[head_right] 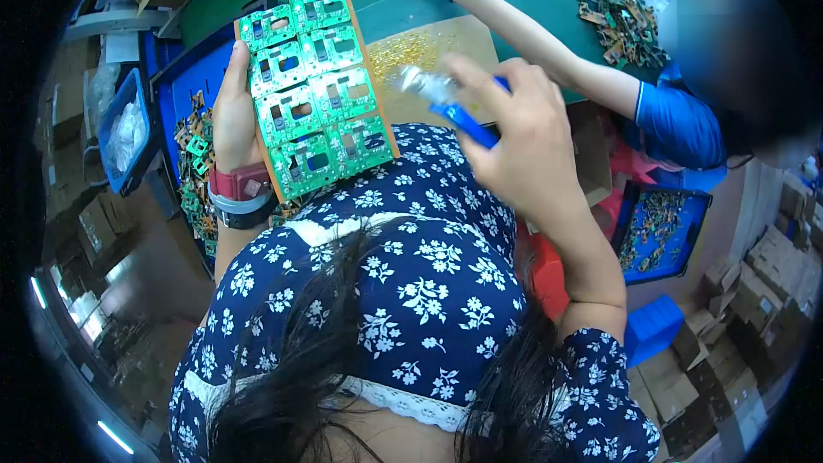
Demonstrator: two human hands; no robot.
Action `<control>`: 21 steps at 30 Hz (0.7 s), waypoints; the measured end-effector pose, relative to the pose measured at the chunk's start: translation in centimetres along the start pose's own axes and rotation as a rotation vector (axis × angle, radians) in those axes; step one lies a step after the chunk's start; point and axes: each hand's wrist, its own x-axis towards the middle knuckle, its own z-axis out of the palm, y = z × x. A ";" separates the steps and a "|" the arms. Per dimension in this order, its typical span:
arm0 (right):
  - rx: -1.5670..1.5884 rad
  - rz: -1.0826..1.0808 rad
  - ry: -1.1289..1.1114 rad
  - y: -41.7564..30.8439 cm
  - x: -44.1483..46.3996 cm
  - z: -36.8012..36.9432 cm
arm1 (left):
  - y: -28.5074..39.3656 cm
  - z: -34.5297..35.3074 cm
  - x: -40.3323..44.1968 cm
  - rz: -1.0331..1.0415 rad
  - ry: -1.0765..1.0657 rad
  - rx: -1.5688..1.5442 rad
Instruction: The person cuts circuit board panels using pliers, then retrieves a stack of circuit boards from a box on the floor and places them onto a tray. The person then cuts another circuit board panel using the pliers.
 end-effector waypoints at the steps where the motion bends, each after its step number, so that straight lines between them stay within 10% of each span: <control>1: -0.016 -0.063 -0.040 -0.8 -0.2 -0.7 | 0.1 0.6 0.2 0.012 0.024 -0.005; 21: -0.280 -0.427 -0.120 -2.1 -0.4 -0.8 | 1.0 1.9 -0.4 0.078 0.077 0.021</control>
